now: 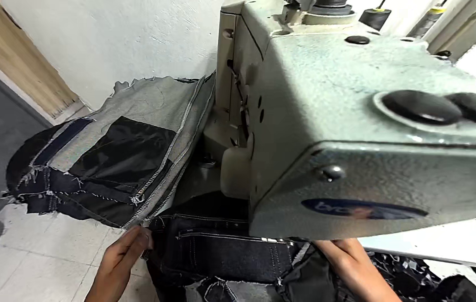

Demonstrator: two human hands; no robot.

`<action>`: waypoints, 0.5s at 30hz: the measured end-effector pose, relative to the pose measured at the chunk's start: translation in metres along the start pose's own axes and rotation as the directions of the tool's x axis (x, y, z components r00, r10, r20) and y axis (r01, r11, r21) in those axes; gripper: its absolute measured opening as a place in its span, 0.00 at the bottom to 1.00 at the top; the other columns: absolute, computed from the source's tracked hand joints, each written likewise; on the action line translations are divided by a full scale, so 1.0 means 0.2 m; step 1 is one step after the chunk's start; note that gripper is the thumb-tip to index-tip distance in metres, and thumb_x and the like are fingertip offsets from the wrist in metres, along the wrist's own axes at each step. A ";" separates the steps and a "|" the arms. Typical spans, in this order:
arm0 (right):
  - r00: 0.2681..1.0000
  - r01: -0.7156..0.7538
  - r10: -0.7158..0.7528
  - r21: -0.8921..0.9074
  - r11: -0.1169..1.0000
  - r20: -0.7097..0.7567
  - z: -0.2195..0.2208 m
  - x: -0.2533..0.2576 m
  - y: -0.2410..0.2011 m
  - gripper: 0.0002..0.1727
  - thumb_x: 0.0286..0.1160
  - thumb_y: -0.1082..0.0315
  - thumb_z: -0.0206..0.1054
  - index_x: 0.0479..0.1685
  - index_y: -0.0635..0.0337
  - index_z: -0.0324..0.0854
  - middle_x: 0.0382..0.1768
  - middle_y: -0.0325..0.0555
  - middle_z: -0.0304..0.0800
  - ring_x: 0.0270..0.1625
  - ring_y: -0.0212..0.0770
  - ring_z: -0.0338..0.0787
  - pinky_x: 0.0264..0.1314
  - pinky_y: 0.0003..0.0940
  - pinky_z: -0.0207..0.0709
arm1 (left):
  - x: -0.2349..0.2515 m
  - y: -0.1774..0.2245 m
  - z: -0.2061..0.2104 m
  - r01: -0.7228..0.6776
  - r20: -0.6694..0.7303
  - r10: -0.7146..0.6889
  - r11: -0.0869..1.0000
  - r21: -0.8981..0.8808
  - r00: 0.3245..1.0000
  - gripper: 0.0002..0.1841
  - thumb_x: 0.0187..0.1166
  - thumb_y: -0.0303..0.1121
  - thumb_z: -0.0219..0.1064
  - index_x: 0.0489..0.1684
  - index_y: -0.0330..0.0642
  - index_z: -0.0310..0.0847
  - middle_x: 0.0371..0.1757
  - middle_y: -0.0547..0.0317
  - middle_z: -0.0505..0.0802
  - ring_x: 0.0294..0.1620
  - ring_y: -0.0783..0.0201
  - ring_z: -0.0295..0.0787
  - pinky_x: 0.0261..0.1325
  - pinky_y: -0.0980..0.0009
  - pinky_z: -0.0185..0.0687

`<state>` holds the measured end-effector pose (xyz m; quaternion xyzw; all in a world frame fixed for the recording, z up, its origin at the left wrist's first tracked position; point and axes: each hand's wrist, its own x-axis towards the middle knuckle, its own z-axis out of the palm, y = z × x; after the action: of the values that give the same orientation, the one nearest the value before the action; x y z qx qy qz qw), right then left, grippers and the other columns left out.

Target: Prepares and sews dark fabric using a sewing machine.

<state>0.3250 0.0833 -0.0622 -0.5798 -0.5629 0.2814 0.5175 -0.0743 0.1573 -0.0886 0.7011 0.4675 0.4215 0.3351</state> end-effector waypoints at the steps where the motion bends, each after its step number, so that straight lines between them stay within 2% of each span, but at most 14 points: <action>1: 1.000 0.002 -0.002 -0.017 1.000 0.011 -0.01 0.00 0.00 0.09 0.75 0.60 0.65 0.47 0.50 0.86 0.40 0.18 0.91 0.47 0.10 0.87 0.55 0.15 0.82 | -0.04 -0.04 0.00 0.056 -0.097 -0.056 0.998 -0.003 0.994 0.16 0.88 0.42 0.57 0.32 0.46 0.86 0.33 0.77 0.89 0.40 0.84 0.84 0.50 0.78 0.82; 2: 1.000 0.021 -0.020 -0.054 0.998 0.021 -0.01 0.00 0.00 0.12 0.74 0.58 0.66 0.50 0.52 0.85 0.42 0.21 0.92 0.48 0.12 0.87 0.56 0.17 0.83 | -0.08 -0.07 0.00 0.158 -0.165 -0.149 0.987 0.043 0.975 0.14 0.86 0.36 0.58 0.32 0.37 0.83 0.31 0.69 0.87 0.37 0.80 0.83 0.46 0.75 0.82; 3: 0.998 0.059 -0.057 -0.121 0.991 0.018 -0.01 0.00 0.00 0.17 0.74 0.54 0.67 0.52 0.54 0.85 0.43 0.25 0.92 0.49 0.13 0.88 0.55 0.18 0.84 | -0.13 -0.11 0.01 0.288 -0.182 -0.270 0.955 0.075 0.945 0.16 0.85 0.34 0.58 0.38 0.25 0.82 0.34 0.54 0.88 0.37 0.69 0.84 0.45 0.66 0.82; 4: 0.994 0.106 -0.105 -0.201 0.974 0.013 -0.01 0.00 -0.01 0.20 0.75 0.50 0.66 0.52 0.56 0.84 0.43 0.29 0.92 0.48 0.16 0.88 0.54 0.21 0.83 | -0.18 -0.14 0.03 0.425 -0.153 -0.410 0.902 0.078 0.899 0.19 0.86 0.33 0.57 0.49 0.17 0.79 0.41 0.38 0.89 0.41 0.57 0.86 0.48 0.56 0.84; 6: 0.984 0.168 -0.176 -0.314 0.934 0.004 -0.01 0.02 -0.04 0.21 0.76 0.46 0.65 0.51 0.55 0.84 0.43 0.33 0.90 0.48 0.20 0.87 0.54 0.24 0.83 | -0.24 -0.19 0.10 0.675 -0.005 -0.675 0.737 -0.013 0.737 0.26 0.92 0.35 0.47 0.75 0.16 0.63 0.63 0.23 0.82 0.56 0.42 0.87 0.59 0.45 0.84; 7: 0.983 0.175 -0.186 -0.346 0.922 0.002 -0.01 0.04 -0.06 0.21 0.75 0.47 0.65 0.52 0.54 0.85 0.43 0.33 0.89 0.48 0.22 0.88 0.53 0.26 0.84 | -0.25 -0.19 0.14 0.747 0.063 -0.745 0.660 -0.078 0.665 0.27 0.95 0.37 0.42 0.82 0.21 0.55 0.68 0.26 0.80 0.59 0.46 0.87 0.61 0.49 0.84; 8: 0.982 0.175 -0.187 -0.372 0.912 0.006 -0.01 0.05 -0.08 0.20 0.74 0.49 0.65 0.52 0.53 0.85 0.44 0.34 0.88 0.47 0.24 0.88 0.51 0.28 0.85 | -0.25 -0.19 0.18 0.772 0.106 -0.766 0.620 -0.138 0.634 0.26 0.95 0.36 0.39 0.83 0.24 0.53 0.63 0.36 0.82 0.53 0.57 0.89 0.57 0.57 0.87; 9: 0.982 0.176 -0.187 -0.398 0.901 0.011 -0.01 0.06 -0.10 0.18 0.72 0.51 0.66 0.51 0.54 0.86 0.43 0.35 0.87 0.45 0.26 0.88 0.48 0.29 0.85 | -0.25 -0.21 0.20 0.772 0.122 -0.766 0.602 -0.204 0.631 0.23 0.94 0.34 0.39 0.80 0.27 0.56 0.52 0.49 0.86 0.44 0.66 0.90 0.50 0.65 0.89; 10: 0.983 0.173 -0.184 -0.423 0.890 0.015 -0.01 0.07 -0.11 0.17 0.71 0.54 0.67 0.50 0.54 0.86 0.43 0.37 0.87 0.43 0.29 0.88 0.46 0.32 0.85 | -0.24 -0.23 0.22 0.759 0.133 -0.759 0.588 -0.280 0.637 0.20 0.94 0.33 0.38 0.76 0.30 0.59 0.42 0.57 0.86 0.37 0.71 0.90 0.46 0.68 0.90; 11: 0.982 0.173 -0.186 -0.448 0.877 0.016 -0.02 0.08 -0.13 0.16 0.69 0.57 0.67 0.50 0.55 0.87 0.42 0.39 0.87 0.42 0.32 0.89 0.44 0.35 0.85 | -0.22 -0.25 0.22 0.745 0.154 -0.755 0.554 -0.371 0.638 0.19 0.94 0.35 0.36 0.75 0.34 0.60 0.40 0.61 0.87 0.37 0.71 0.89 0.46 0.68 0.89; 12: 0.982 0.174 -0.186 -0.470 0.866 0.020 -0.02 0.09 -0.14 0.15 0.68 0.59 0.68 0.48 0.56 0.87 0.41 0.40 0.87 0.41 0.35 0.89 0.42 0.38 0.84 | -0.21 -0.26 0.22 0.725 0.178 -0.753 0.499 -0.474 0.634 0.22 0.96 0.40 0.31 0.75 0.38 0.61 0.44 0.60 0.89 0.42 0.70 0.90 0.49 0.65 0.89; 13: 0.983 0.172 -0.178 -0.482 0.859 0.034 -0.03 0.10 -0.15 0.14 0.68 0.60 0.68 0.47 0.57 0.87 0.39 0.41 0.87 0.39 0.38 0.89 0.40 0.42 0.84 | -0.19 -0.26 0.21 0.698 0.219 -0.741 0.428 -0.574 0.634 0.29 0.95 0.51 0.26 0.77 0.44 0.63 0.52 0.60 0.91 0.52 0.68 0.90 0.56 0.62 0.88; 14: 0.987 0.160 -0.153 -0.487 0.859 0.055 -0.03 0.11 -0.16 0.13 0.69 0.61 0.69 0.47 0.58 0.87 0.38 0.43 0.86 0.39 0.40 0.88 0.40 0.44 0.83 | -0.18 -0.27 0.21 0.673 0.248 -0.742 0.346 -0.654 0.623 0.35 0.91 0.61 0.24 0.77 0.50 0.66 0.58 0.61 0.92 0.59 0.66 0.90 0.61 0.58 0.87; 15: 0.989 0.145 -0.126 -0.493 0.858 0.073 -0.03 0.12 -0.17 0.12 0.70 0.61 0.70 0.46 0.58 0.86 0.37 0.43 0.86 0.39 0.41 0.88 0.40 0.45 0.82 | -0.15 -0.26 0.21 0.653 0.247 -0.752 0.302 -0.695 0.611 0.36 0.89 0.66 0.25 0.75 0.53 0.70 0.59 0.62 0.93 0.60 0.66 0.90 0.62 0.56 0.87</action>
<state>0.3223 0.0977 -0.0231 -0.6469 -0.6652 0.1012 0.3588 -0.0624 0.1426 -0.1594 0.2001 0.5355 0.4225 0.7034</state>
